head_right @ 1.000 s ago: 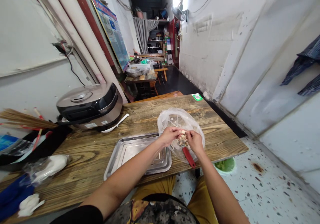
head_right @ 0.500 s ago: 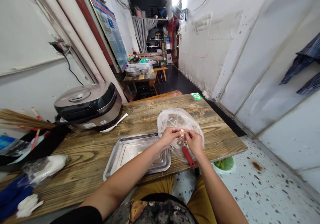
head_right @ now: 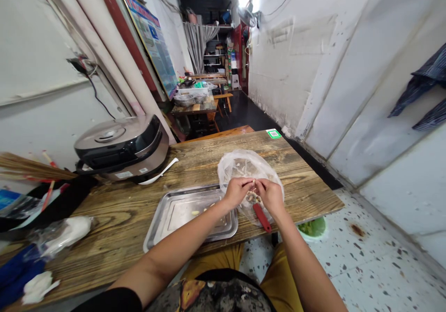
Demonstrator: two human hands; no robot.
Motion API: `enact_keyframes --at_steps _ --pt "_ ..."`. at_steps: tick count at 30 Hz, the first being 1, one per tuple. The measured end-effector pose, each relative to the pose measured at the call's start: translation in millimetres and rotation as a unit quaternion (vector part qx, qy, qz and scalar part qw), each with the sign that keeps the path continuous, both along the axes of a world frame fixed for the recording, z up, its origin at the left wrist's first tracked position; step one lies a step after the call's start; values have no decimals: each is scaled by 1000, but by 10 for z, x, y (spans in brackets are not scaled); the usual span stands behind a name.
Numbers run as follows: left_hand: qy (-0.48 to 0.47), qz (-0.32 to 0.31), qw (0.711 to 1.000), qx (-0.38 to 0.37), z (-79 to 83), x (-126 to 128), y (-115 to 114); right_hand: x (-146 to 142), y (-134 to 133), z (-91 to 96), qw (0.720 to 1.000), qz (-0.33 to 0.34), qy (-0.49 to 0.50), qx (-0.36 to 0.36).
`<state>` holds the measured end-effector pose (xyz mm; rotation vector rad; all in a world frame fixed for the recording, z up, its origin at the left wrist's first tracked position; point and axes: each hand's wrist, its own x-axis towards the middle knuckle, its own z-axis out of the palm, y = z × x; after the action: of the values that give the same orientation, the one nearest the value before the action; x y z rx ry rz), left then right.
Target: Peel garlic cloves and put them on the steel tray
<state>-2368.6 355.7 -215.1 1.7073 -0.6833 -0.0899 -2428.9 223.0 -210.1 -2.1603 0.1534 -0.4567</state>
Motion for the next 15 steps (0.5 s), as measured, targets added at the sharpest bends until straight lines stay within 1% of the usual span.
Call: enact_keyframes --at_steps 6,11,15 --pt "12 6 1000 7 -5 6 -20 -2 -3 1 1000 5 1 -14" --pt "22 4 1000 4 -4 15 -25 -12 42 14 999 -19 -20 -41" --pt "3 -8 1000 24 38 14 -15 -19 50 10 999 -13 -22 -22"
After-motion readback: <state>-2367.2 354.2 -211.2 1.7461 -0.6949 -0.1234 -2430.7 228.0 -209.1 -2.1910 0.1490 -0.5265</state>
